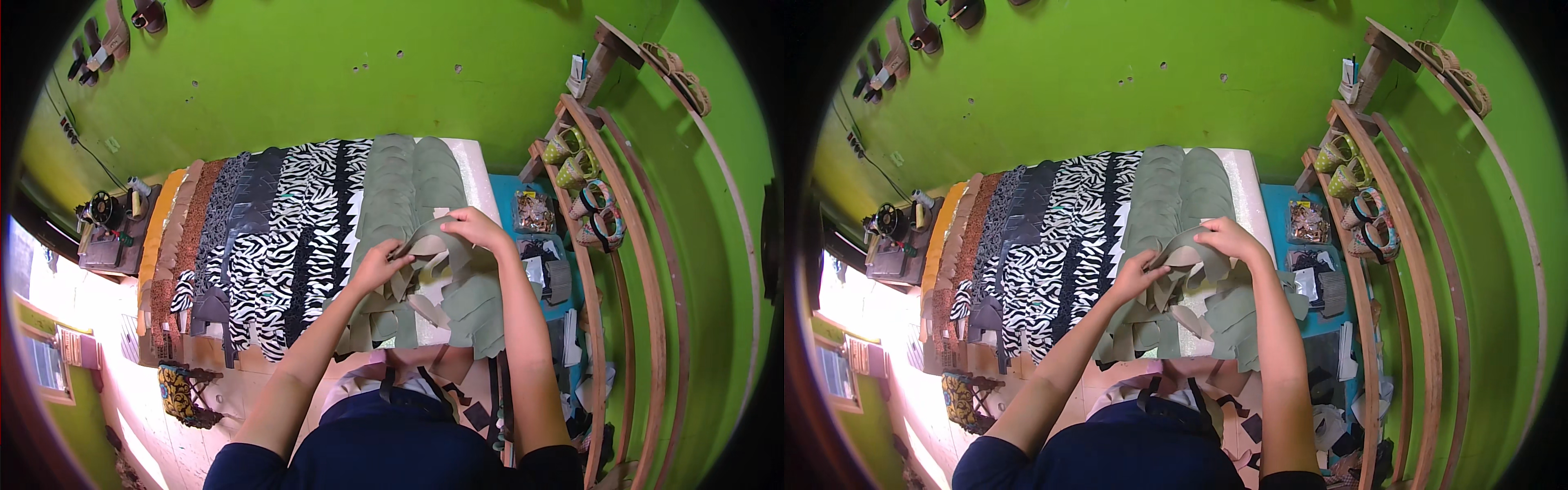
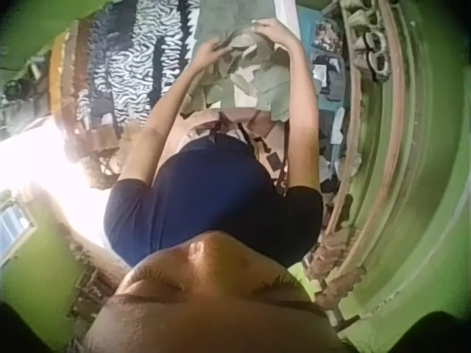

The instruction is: Manually sort and stack cut leather or fabric pieces for shoe assembly.

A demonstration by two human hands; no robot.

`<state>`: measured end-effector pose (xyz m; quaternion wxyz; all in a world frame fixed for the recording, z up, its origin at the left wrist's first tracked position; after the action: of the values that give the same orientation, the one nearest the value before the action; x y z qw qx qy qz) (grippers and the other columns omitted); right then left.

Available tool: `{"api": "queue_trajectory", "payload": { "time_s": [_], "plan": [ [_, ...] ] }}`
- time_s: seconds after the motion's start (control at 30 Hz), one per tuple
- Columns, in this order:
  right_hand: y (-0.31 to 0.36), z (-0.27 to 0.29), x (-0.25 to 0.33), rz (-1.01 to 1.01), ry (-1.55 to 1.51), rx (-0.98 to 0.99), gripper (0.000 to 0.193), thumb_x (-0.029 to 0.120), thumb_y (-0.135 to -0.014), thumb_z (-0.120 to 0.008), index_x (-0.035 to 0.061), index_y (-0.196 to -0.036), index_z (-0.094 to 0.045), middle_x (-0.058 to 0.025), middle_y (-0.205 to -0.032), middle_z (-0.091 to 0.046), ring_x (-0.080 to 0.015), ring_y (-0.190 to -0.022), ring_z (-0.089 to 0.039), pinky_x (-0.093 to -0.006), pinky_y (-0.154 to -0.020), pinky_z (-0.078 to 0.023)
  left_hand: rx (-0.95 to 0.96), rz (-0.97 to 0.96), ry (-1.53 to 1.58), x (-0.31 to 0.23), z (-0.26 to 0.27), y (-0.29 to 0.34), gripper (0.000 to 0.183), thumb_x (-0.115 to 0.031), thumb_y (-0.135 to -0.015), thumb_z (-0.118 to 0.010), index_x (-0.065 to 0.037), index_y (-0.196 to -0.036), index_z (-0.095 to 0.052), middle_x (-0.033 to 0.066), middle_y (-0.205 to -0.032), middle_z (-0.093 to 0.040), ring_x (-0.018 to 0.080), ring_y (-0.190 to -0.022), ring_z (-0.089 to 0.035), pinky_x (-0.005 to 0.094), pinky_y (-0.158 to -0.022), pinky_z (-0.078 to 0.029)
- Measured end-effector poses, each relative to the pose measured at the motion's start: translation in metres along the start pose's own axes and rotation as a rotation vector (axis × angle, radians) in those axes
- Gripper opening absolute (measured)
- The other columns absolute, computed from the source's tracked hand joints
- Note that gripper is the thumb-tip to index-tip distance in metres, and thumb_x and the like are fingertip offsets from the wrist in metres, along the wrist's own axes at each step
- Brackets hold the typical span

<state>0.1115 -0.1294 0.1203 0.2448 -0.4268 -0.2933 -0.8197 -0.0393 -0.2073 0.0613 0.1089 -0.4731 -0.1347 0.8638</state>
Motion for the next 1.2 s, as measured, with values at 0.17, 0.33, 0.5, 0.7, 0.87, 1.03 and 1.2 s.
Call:
{"api": "queue_trajectory", "payload": {
  "time_s": [0.17,0.33,0.5,0.7,0.87,1.03,1.2],
  "plan": [
    [0.004,0.017,-0.036,-0.128,-0.186,-0.144,0.025,0.021,-0.079,-0.060,-0.0027,-0.085,-0.062,0.0001,-0.076,-0.061,-0.0053,-0.068,-0.054,-0.0211,-0.060,-0.042,0.181,0.420,0.519,0.032,-0.010,0.010,0.029,-0.024,-0.083,-0.062,0.000,-0.100,-0.057,0.0027,-0.087,-0.059,0.0089,-0.078,-0.052,0.0254,-0.069,-0.043],
    [0.026,0.029,-0.051,-0.170,-0.376,-0.202,0.021,0.019,-0.077,-0.062,-0.0011,-0.083,-0.063,-0.0001,-0.076,-0.062,-0.0061,-0.067,-0.055,-0.0206,-0.060,-0.042,0.106,0.616,0.492,0.055,0.000,0.022,0.029,-0.027,-0.084,-0.058,-0.005,-0.104,-0.057,0.0010,-0.088,-0.059,0.0077,-0.075,-0.052,0.0214,-0.064,-0.043],
    [0.058,0.036,-0.040,-0.174,-0.303,-0.053,0.017,0.021,-0.076,-0.062,0.0051,-0.070,-0.062,0.0034,-0.064,-0.056,-0.0039,-0.057,-0.046,-0.0196,-0.053,-0.036,0.110,0.613,0.218,0.087,0.005,0.031,0.052,-0.040,-0.080,-0.058,0.006,-0.104,-0.054,0.0228,-0.101,-0.059,0.0300,-0.094,-0.058,0.0332,-0.084,-0.043],
    [0.108,0.057,-0.036,-0.229,-0.226,-0.048,0.016,0.020,-0.079,-0.061,0.0045,-0.076,-0.063,0.0036,-0.069,-0.059,-0.0022,-0.063,-0.051,-0.0188,-0.056,-0.040,0.057,0.626,-0.326,0.064,0.016,0.029,0.055,-0.034,-0.078,-0.058,0.006,-0.114,-0.048,0.0259,-0.118,-0.047,0.0370,-0.104,-0.049,0.0387,-0.090,-0.040],
    [0.111,0.070,-0.051,-0.176,-0.253,-0.307,0.022,0.019,-0.081,-0.058,0.0006,-0.094,-0.062,0.0006,-0.080,-0.061,-0.0055,-0.070,-0.053,-0.0215,-0.063,-0.043,-0.258,0.566,-0.461,0.051,0.020,0.038,0.074,-0.028,-0.076,-0.059,0.007,-0.130,-0.023,0.0319,-0.128,-0.029,0.0430,-0.119,-0.029,0.0438,-0.100,-0.025],
    [0.117,0.080,-0.066,-0.018,-0.179,-0.436,0.029,0.014,-0.084,-0.056,-0.0024,-0.107,-0.054,-0.0028,-0.090,-0.060,-0.0075,-0.077,-0.053,-0.0227,-0.068,-0.043,-0.089,0.166,-0.306,-0.015,-0.032,0.025,0.046,-0.018,-0.077,-0.057,0.000,-0.117,-0.044,0.0251,-0.118,-0.043,0.0382,-0.110,-0.042,0.0414,-0.092,-0.035],
    [0.128,0.087,-0.060,0.105,-0.347,-0.570,0.028,0.011,-0.085,-0.056,-0.0023,-0.109,-0.051,-0.0022,-0.086,-0.059,-0.0074,-0.075,-0.052,-0.0223,-0.066,-0.043,0.324,0.034,-0.050,-0.054,-0.116,0.032,0.023,-0.014,-0.079,-0.051,-0.003,-0.098,-0.059,0.0154,-0.097,-0.057,0.0314,-0.091,-0.056,0.0382,-0.079,-0.045]
  ]
}}
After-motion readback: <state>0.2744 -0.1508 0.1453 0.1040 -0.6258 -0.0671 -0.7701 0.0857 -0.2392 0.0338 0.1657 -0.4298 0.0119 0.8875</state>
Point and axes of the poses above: each hand's wrist, its own y-axis away from the middle knuckle, its own z-axis out of the back of the hand, x = y × z, the point moved 8 cm from there along -y, towards the middle knuckle
